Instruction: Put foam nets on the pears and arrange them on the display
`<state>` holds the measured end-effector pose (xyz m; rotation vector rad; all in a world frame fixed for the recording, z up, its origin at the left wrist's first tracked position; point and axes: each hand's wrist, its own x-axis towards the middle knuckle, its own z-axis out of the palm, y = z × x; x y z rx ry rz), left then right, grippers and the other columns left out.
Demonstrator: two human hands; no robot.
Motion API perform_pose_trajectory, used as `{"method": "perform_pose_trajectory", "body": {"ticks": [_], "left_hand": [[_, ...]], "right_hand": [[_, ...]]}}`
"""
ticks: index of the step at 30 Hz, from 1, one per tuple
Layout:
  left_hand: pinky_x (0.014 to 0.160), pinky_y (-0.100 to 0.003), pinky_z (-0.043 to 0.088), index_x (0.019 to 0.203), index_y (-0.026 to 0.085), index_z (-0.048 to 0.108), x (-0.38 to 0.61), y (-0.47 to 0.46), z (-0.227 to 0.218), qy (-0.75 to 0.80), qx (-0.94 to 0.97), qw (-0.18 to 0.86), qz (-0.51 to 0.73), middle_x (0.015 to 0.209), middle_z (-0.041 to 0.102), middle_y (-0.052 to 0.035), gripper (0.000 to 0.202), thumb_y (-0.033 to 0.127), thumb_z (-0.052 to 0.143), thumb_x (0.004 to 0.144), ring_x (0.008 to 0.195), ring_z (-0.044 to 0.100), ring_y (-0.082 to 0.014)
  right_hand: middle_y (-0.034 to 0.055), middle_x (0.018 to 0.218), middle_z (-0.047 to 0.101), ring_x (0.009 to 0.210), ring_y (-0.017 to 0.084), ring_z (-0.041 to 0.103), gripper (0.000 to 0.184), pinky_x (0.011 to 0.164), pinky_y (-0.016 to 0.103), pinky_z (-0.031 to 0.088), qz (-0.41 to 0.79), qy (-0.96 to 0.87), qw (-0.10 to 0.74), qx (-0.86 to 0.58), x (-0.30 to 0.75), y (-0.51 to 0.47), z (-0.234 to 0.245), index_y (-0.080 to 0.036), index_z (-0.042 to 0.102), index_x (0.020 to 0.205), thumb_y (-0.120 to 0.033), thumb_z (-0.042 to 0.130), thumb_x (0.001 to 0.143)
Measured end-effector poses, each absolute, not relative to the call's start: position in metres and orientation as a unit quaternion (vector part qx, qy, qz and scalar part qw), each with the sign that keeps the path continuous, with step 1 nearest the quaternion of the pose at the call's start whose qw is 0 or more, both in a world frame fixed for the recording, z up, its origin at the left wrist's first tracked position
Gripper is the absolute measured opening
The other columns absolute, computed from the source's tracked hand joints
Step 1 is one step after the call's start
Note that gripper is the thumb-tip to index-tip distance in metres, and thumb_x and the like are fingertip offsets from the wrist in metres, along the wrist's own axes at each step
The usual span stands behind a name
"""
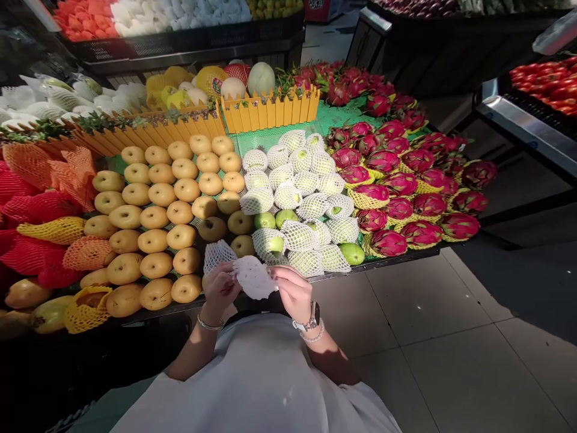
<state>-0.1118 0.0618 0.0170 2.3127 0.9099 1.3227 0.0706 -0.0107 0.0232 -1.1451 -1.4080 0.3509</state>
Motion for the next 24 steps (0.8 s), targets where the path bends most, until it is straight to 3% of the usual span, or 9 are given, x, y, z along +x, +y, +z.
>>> {"method": "perform_pose_trajectory", "body": {"ticks": [4,8,10,14,17,20,24], "left_hand": [[0.058,-0.025,0.049,0.064,0.024,0.038,-0.112,0.060,0.012,0.398,0.802,0.182,0.405,0.081,0.065,-0.0047,0.022,0.005,0.047,0.071,0.074,0.063,-0.0161],[0.059,-0.025,0.049,0.063,0.024,0.037,-0.111,0.059,0.005,0.471,0.764,0.187,0.399,0.076,0.064,-0.0031,0.021,0.010,0.048,0.075,0.070,0.062,-0.0159],[0.062,-0.027,0.049,0.066,0.023,0.040,-0.111,0.056,0.006,0.494,0.746,0.200,0.398,0.078,0.064,-0.0031,0.018,0.015,0.051,0.078,0.070,0.062,-0.0159],[0.074,-0.032,0.052,0.079,0.022,0.052,-0.116,0.050,0.017,0.408,0.743,0.343,0.406,0.087,0.067,-0.0062,0.009,0.026,0.049,0.087,0.082,0.064,-0.0182],[0.079,-0.038,0.053,0.076,0.022,0.057,-0.123,0.048,0.021,0.321,0.748,0.424,0.397,0.083,0.067,-0.0078,0.026,0.030,0.038,0.092,0.084,0.064,-0.0206],[0.069,-0.035,0.054,0.069,0.022,0.058,-0.128,0.051,0.013,0.323,0.744,0.441,0.384,0.071,0.066,-0.0056,0.025,0.029,0.043,0.088,0.072,0.064,-0.0190],[0.055,-0.024,0.050,0.077,0.020,0.062,-0.126,0.053,-0.006,0.355,0.731,0.458,0.359,0.073,0.068,-0.0029,0.006,0.023,0.057,0.079,0.062,0.062,-0.0137]], "right_hand": [[0.0068,0.087,0.069,0.085,0.020,0.066,0.027,0.074,0.036,0.054,0.207,-0.664,0.551,-0.461,0.075,-0.016,0.035,-0.021,0.067,0.082,-0.010,0.044,0.090],[0.0080,0.092,0.065,0.088,0.020,0.061,0.027,0.078,0.035,0.052,0.300,-0.615,0.436,-0.584,0.079,-0.012,0.025,-0.019,0.066,0.098,-0.015,0.040,0.090],[0.0072,0.086,0.062,0.083,0.020,0.058,0.031,0.075,0.034,0.051,0.328,-0.603,0.380,-0.620,0.080,-0.009,0.014,-0.018,0.065,0.102,-0.016,0.038,0.087],[0.0057,0.077,0.058,0.078,0.021,0.054,0.027,0.071,0.033,0.048,0.357,-0.603,0.336,-0.629,0.082,-0.004,0.003,-0.018,0.062,0.083,-0.022,0.035,0.089],[0.0013,0.065,0.056,0.062,0.016,0.051,0.025,0.060,0.026,0.042,0.400,-0.592,0.336,-0.613,0.083,-0.003,0.005,-0.018,0.054,0.068,-0.024,0.040,0.088],[-0.0043,0.047,0.045,0.046,0.011,0.042,0.028,0.049,0.021,0.032,0.421,-0.575,0.340,-0.614,0.082,-0.004,0.007,-0.019,0.043,0.056,-0.018,0.043,0.084],[-0.0051,0.046,0.047,0.045,0.009,0.045,0.022,0.049,0.019,0.032,0.422,-0.564,0.364,-0.609,0.079,-0.005,0.008,-0.019,0.041,0.054,-0.011,0.043,0.075]]}}
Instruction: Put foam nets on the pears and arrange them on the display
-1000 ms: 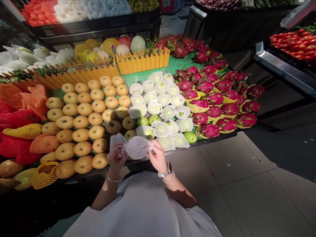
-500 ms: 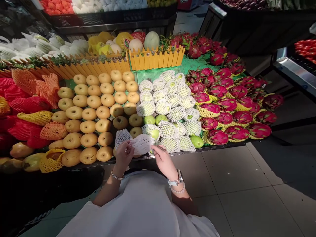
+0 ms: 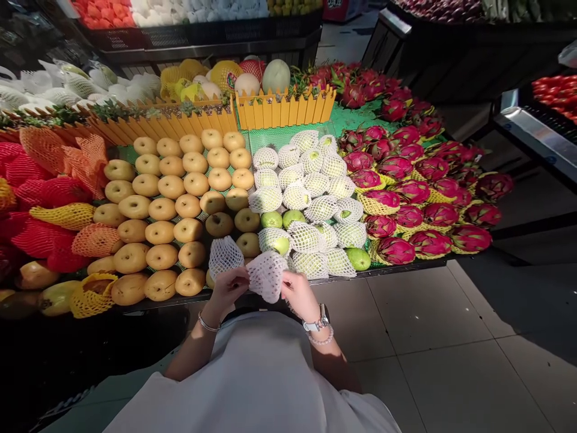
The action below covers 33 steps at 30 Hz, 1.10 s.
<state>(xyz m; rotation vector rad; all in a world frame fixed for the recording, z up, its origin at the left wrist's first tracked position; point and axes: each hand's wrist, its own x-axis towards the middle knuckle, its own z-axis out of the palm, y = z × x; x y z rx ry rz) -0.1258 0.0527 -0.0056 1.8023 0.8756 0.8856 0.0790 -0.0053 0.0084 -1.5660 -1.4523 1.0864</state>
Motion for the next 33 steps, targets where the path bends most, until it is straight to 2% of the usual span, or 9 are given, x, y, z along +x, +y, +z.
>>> {"method": "perform_pose_trajectory", "body": {"ticks": [3,8,13,16,20,24,28,30,33], "left_hand": [[0.054,-0.025,0.050,0.078,0.019,0.062,-0.120,0.052,-0.012,0.370,0.731,0.443,0.364,0.069,0.066,-0.0017,0.008,0.024,0.057,0.080,0.059,0.060,-0.0137],[0.064,-0.033,0.052,0.062,0.021,0.056,-0.115,0.050,-0.002,0.317,0.801,0.394,0.320,0.061,0.060,-0.0025,0.029,0.023,0.046,0.089,0.067,0.058,-0.0180],[0.086,-0.040,0.053,0.080,0.022,0.064,-0.112,0.043,0.002,0.190,0.888,0.281,0.312,0.086,0.071,-0.0087,0.023,0.018,0.045,0.091,0.097,0.064,-0.0217],[0.074,-0.034,0.053,0.076,0.021,0.062,-0.110,0.041,-0.004,0.243,0.867,0.303,0.313,0.081,0.069,-0.0067,0.017,0.019,0.050,0.088,0.082,0.065,-0.0199],[0.048,-0.023,0.036,0.057,0.021,0.046,-0.113,0.046,-0.014,0.371,0.791,0.361,0.326,0.055,0.050,0.0024,0.025,0.012,0.047,0.080,0.051,0.047,-0.0127],[0.049,-0.022,0.034,0.056,0.020,0.042,-0.118,0.050,-0.021,0.390,0.758,0.398,0.340,0.053,0.046,0.0043,0.020,0.012,0.048,0.073,0.051,0.044,-0.0118],[0.053,-0.024,0.038,0.059,0.020,0.048,-0.119,0.052,-0.027,0.414,0.725,0.428,0.346,0.056,0.051,0.0030,0.013,0.011,0.049,0.069,0.053,0.047,-0.0132],[0.054,-0.025,0.039,0.053,0.020,0.047,-0.117,0.051,-0.030,0.399,0.727,0.450,0.331,0.052,0.051,0.0026,0.018,0.013,0.053,0.068,0.052,0.047,-0.0137],[0.058,-0.027,0.044,0.056,0.019,0.056,-0.115,0.048,-0.034,0.373,0.725,0.487,0.313,0.057,0.060,-0.0006,0.018,0.020,0.054,0.074,0.056,0.053,-0.0160]], "right_hand": [[-0.0068,0.050,0.050,0.045,0.010,0.049,0.009,0.047,0.018,0.036,0.436,-0.552,0.374,-0.604,0.075,-0.004,0.010,-0.019,0.049,0.071,-0.010,0.047,0.072],[-0.0097,0.049,0.048,0.035,0.011,0.046,0.033,0.040,0.020,0.036,0.454,-0.565,0.308,-0.617,0.078,-0.001,0.013,-0.019,0.051,0.105,-0.007,0.046,0.075],[-0.0021,0.054,0.055,0.046,0.013,0.051,0.011,0.047,0.022,0.037,0.330,-0.710,0.233,-0.577,0.081,0.006,0.006,-0.020,0.057,0.072,-0.011,0.055,0.076],[-0.0011,0.050,0.052,0.046,0.013,0.047,0.019,0.049,0.023,0.035,0.301,-0.722,0.220,-0.583,0.079,0.010,0.005,-0.020,0.051,0.059,-0.008,0.058,0.071],[0.0002,0.061,0.054,0.055,0.015,0.051,0.016,0.055,0.024,0.040,0.288,-0.710,0.242,-0.596,0.076,0.012,0.015,-0.020,0.050,0.067,-0.004,0.048,0.069],[0.0066,0.088,0.056,0.082,0.021,0.056,0.034,0.072,0.031,0.050,0.294,-0.713,0.318,-0.551,0.072,0.012,0.019,-0.018,0.053,0.091,-0.004,0.041,0.063],[0.0164,0.119,0.052,0.112,0.025,0.052,0.060,0.096,0.040,0.047,0.303,-0.725,0.331,-0.523,0.060,0.014,0.012,-0.012,0.042,0.123,-0.004,0.041,0.064],[0.0181,0.124,0.050,0.117,0.027,0.049,0.060,0.100,0.043,0.045,0.314,-0.741,0.295,-0.514,0.059,0.015,0.012,-0.010,0.042,0.127,-0.004,0.045,0.067],[0.0141,0.113,0.060,0.105,0.026,0.058,0.046,0.091,0.042,0.050,0.366,-0.770,0.229,-0.470,0.073,0.020,0.023,-0.012,0.052,0.121,-0.010,0.054,0.076]]}}
